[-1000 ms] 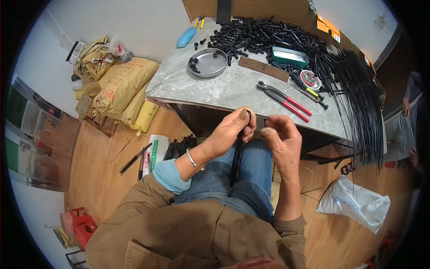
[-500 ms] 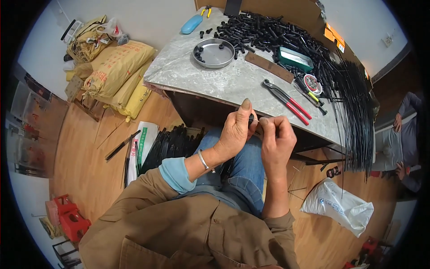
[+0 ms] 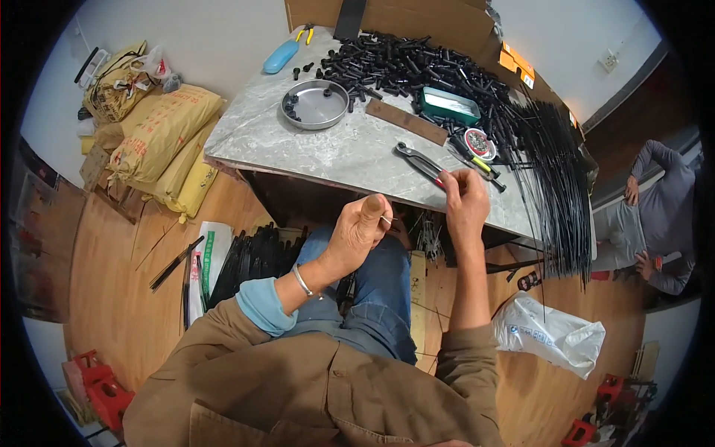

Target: Assembling black rods with plastic connectors and trimming them using pliers.

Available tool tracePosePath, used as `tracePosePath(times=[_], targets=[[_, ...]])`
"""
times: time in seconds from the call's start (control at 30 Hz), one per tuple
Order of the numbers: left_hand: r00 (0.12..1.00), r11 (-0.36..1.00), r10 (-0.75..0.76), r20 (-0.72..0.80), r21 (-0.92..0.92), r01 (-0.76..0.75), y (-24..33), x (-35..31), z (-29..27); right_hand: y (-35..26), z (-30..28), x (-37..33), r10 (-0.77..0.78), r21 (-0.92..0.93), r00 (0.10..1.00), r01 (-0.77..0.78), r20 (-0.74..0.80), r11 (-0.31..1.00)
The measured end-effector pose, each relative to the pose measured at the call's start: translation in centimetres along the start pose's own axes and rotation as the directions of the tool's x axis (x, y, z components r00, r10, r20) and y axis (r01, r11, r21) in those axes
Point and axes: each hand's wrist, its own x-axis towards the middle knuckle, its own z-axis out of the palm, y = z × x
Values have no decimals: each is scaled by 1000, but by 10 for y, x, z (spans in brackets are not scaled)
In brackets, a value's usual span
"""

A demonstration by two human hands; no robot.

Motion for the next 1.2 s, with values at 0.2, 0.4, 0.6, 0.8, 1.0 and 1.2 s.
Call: tracePosePath(times=[0.2, 0.4, 0.6, 0.8, 1.0, 1.2], targets=[[999, 999, -32, -42, -27, 31, -2, 5, -3, 34, 20, 18, -295, -321, 916, 375, 272, 870], [996, 997, -61, -62, -39, 59, 0, 13, -8, 46, 19, 26, -304, -122, 945, 318, 123, 940], [997, 998, -61, -37, -31, 60, -3, 15, -9, -13, -29, -31, -46, 234, 936, -39, 348, 971], [993, 995, -97, -69, -36, 95, -4, 15, -3, -35, -56, -40, -429, -55, 874, 452, 230, 890], [991, 995, -82, -105, -67, 75, -2, 12, -1, -36, -57, -36, -412, -134, 865, 462, 288, 877], [998, 999, -45, -43, 10, 46, 3, 13, -6, -21, -50, -62, -172, 218, 838, 64, 518, 974]])
